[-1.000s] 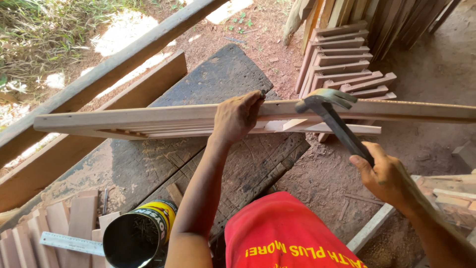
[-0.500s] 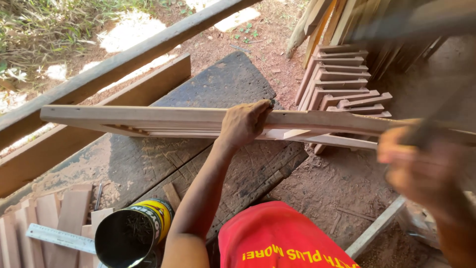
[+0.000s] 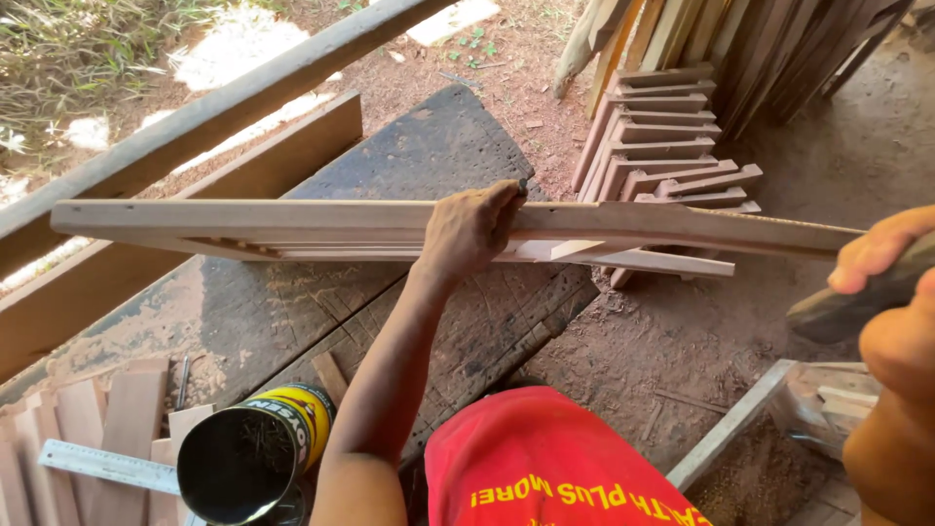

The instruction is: The person takes nails from a can and hammers them into a slatted wooden furniture frame on a rustic workbench. They reposition and flip the frame to work on different edges, then reach back into the nail can for more nails.

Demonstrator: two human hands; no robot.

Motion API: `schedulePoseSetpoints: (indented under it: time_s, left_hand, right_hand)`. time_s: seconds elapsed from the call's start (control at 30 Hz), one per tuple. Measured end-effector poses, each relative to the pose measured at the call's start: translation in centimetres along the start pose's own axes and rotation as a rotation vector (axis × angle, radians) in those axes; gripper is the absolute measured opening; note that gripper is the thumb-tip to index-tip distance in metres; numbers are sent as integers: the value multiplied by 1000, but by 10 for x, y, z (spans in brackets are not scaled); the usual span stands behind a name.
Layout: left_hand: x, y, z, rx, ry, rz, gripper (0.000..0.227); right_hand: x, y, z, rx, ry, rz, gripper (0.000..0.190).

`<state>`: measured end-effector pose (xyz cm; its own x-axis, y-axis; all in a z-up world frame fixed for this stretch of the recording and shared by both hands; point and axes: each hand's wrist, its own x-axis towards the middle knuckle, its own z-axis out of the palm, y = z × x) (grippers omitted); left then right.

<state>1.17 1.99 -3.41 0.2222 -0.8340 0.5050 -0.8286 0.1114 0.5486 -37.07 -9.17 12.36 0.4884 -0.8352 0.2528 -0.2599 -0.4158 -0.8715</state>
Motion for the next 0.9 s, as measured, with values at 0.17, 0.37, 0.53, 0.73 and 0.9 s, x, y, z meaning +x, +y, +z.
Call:
schedulePoseSetpoints:
  time_s: [0.17,0.37,0.53,0.73,0.9]
  left_hand:
    - [4,3,-5,-14,-3,-24,14]
    - [7,4,-7,-12,-13,-4,14]
    - [2,-5,3,32,-48,13,14]
    - [5,2,-3,12,-2,33,11]
    - [6,2,-2,33,-37,13,16]
  right_hand:
    - [7,-31,24,-125,-67,-168,48]
    - [23,-33,54,-410,-320,-329,20]
    - [32,-2,73,-651,-574,-295,24]
    - [24,-25,44,-510,-294,-382,22]
    - [14,-10,21,30,-6,-87,62]
